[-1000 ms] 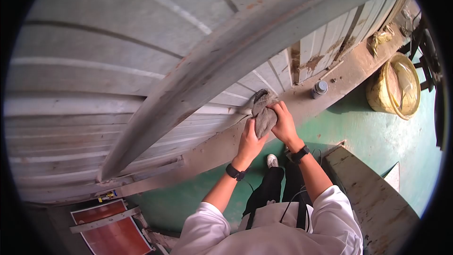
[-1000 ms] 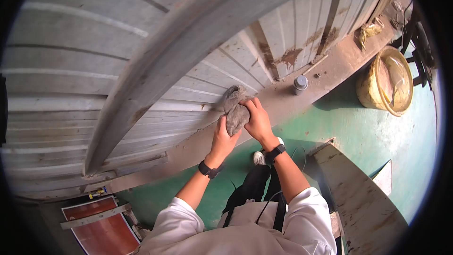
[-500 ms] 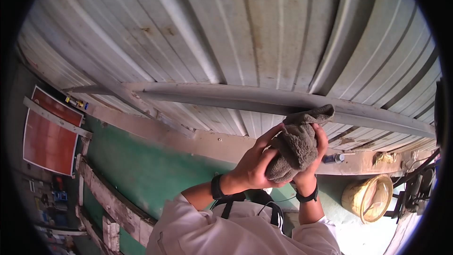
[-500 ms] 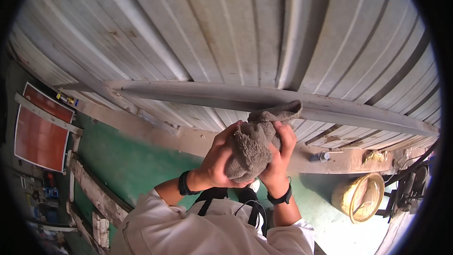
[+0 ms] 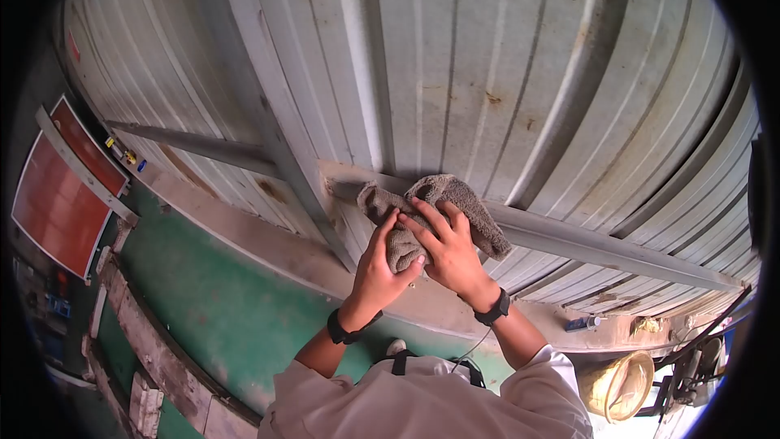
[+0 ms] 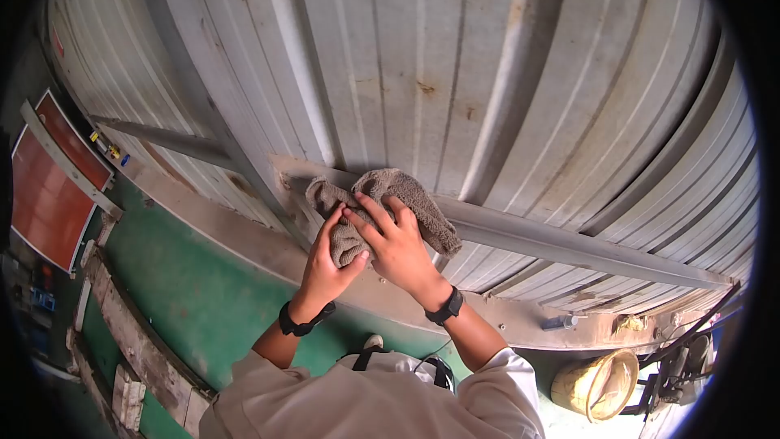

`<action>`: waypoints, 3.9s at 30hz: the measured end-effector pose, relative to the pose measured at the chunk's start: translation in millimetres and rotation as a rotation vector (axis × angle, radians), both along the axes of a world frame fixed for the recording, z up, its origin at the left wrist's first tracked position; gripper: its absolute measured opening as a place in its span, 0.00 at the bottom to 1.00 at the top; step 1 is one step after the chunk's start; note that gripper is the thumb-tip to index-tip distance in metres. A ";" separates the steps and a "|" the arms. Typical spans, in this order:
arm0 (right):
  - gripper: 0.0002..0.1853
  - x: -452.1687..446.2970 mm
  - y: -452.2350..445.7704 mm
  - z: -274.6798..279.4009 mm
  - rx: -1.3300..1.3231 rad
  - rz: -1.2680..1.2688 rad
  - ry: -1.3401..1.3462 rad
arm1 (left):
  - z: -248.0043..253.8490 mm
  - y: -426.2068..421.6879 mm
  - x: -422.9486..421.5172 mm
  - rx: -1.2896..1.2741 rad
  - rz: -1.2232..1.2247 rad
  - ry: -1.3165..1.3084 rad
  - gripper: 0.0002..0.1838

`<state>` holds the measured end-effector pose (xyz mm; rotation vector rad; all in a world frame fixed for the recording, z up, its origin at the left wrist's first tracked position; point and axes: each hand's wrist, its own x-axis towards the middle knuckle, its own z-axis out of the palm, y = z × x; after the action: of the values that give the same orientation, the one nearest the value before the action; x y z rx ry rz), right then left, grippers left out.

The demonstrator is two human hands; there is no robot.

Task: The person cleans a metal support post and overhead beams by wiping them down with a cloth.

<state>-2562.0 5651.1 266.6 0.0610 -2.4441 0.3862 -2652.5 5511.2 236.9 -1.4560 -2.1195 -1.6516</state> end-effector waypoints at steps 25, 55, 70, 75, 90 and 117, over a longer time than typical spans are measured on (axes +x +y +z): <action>0.41 -39.4 -7.0 47.5 0.205 -0.518 0.523 | 79.7 66.1 -52.8 0.417 -0.165 0.170 0.42; 0.45 10.3 25.5 27.9 -0.007 -0.697 0.421 | 87.1 123.6 -8.3 0.244 -0.259 0.305 0.29; 0.43 -82.0 24.0 165.0 0.305 -0.372 0.460 | 189.6 90.1 -88.5 0.600 0.033 0.311 0.30; 0.40 -73.0 20.3 135.2 0.316 -0.401 0.458 | 160.3 86.5 -89.9 0.464 0.004 0.294 0.30; 0.36 -30.1 23.2 75.6 0.216 -0.478 0.254 | 110.3 81.4 -70.2 0.271 -0.101 0.352 0.30; 0.35 -29.7 37.8 81.1 0.116 -0.462 0.274 | 118.1 94.9 -83.9 0.272 -0.181 0.433 0.24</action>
<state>-2591.7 5688.9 347.7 -0.3718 -2.1231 0.0260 -2736.5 5606.1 355.1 -1.7564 -1.5151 -1.4369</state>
